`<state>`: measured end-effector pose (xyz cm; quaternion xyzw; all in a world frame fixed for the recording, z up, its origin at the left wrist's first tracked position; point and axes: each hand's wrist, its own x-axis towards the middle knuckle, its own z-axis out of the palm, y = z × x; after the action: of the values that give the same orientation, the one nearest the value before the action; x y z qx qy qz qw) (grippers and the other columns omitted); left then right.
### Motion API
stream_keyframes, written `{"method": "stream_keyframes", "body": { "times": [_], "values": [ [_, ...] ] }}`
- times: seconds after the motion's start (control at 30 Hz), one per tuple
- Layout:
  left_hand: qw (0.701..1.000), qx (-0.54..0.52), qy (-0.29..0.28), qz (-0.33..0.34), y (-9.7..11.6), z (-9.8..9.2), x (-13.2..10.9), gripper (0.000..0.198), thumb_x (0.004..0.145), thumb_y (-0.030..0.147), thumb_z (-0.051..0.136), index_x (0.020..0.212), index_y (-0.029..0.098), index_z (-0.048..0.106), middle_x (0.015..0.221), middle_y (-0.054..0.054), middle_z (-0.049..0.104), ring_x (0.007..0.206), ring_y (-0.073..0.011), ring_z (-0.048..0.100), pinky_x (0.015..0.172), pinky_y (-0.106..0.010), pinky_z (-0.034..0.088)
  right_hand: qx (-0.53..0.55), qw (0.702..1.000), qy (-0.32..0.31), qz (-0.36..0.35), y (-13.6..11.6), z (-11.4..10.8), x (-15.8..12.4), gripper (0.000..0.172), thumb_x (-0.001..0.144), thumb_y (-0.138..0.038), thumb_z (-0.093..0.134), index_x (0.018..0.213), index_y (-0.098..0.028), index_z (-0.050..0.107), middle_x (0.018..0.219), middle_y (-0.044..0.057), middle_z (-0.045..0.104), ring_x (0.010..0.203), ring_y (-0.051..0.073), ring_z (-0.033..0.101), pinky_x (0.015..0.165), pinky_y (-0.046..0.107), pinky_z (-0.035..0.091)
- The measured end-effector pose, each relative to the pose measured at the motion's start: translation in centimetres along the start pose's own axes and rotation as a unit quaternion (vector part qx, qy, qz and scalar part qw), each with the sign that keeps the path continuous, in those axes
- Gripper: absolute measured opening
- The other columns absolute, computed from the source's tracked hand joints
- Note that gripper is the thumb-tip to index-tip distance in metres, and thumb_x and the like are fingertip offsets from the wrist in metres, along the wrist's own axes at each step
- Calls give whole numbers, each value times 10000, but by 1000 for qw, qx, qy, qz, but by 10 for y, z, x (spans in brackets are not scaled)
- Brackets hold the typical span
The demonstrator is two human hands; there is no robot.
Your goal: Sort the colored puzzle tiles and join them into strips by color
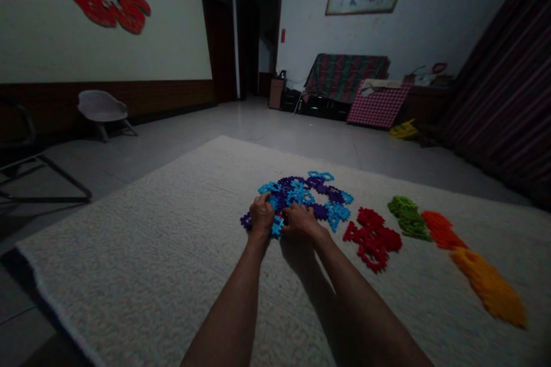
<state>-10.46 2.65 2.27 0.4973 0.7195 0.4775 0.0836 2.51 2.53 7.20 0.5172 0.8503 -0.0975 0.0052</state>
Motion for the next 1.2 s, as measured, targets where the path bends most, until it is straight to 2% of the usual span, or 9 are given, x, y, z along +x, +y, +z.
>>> {"method": "stream_keyframes", "body": {
  "times": [0.13,0.27,0.47,0.57,0.67,0.83,1.0,1.1,1.2],
  "values": [
    [1000,3,-2,-7,1,1,0,393,804,37,462,1059,177,727,1076,-94,735,1014,-200,674,967,-294,486,36,999,-8,3,5,-1,7,250,701,-238,636,936,-228,722,1048,110,665,1022,304,591,914,454,385],
    [1000,3,-3,-4,0,1,0,387,808,47,458,1062,166,725,1078,-95,733,1026,-202,669,978,-294,480,87,996,4,2,19,-1,12,197,672,-249,682,860,-234,740,833,23,710,838,211,636,750,285,430],
    [1000,-10,-4,14,-1,3,-1,389,809,65,442,1050,177,726,1082,-86,731,1022,-204,666,969,-310,489,165,981,99,22,41,-3,9,210,777,-350,598,829,-202,738,691,-7,680,687,154,620,591,222,407],
    [999,-14,-20,42,3,5,-4,386,809,73,446,1051,190,722,1070,-70,735,1011,-197,668,962,-309,495,267,952,152,17,52,1,7,281,760,-431,599,787,-174,711,647,-5,656,633,153,606,557,227,416],
    [994,-26,-52,97,7,7,-8,386,810,78,458,1081,197,707,1083,-62,731,1013,-187,665,965,-302,495,399,897,187,24,62,9,-1,295,701,-452,630,743,-163,673,618,2,646,600,159,601,539,239,436],
    [980,-21,-16,196,7,10,-12,352,816,111,487,1098,168,689,1191,-116,663,1138,-223,597,1040,-364,452,405,876,253,62,89,18,-41,319,716,-447,606,878,-179,666,757,38,703,686,184,645,610,281,492],
    [977,-22,26,210,13,15,-15,316,812,135,490,1047,172,698,1225,-129,634,1172,-255,575,1060,-421,435,313,866,365,139,141,24,-98,419,764,-482,568,1039,-179,658,854,69,717,770,211,663,709,329,509],
    [972,-64,-22,223,34,26,-27,320,793,118,493,1024,197,700,1175,-98,668,1137,-237,604,1044,-418,458,277,849,405,194,174,27,-127,405,792,-482,530,1041,-190,659,906,70,716,778,207,654,747,340,506],
    [956,-103,-129,244,68,51,-45,299,789,128,518,1009,207,706,1148,-84,689,1105,-222,626,1013,-393,488,252,851,414,203,198,34,-145,355,804,-459,505,966,-187,665,912,78,697,811,216,638,794,364,504]
  ]
}}
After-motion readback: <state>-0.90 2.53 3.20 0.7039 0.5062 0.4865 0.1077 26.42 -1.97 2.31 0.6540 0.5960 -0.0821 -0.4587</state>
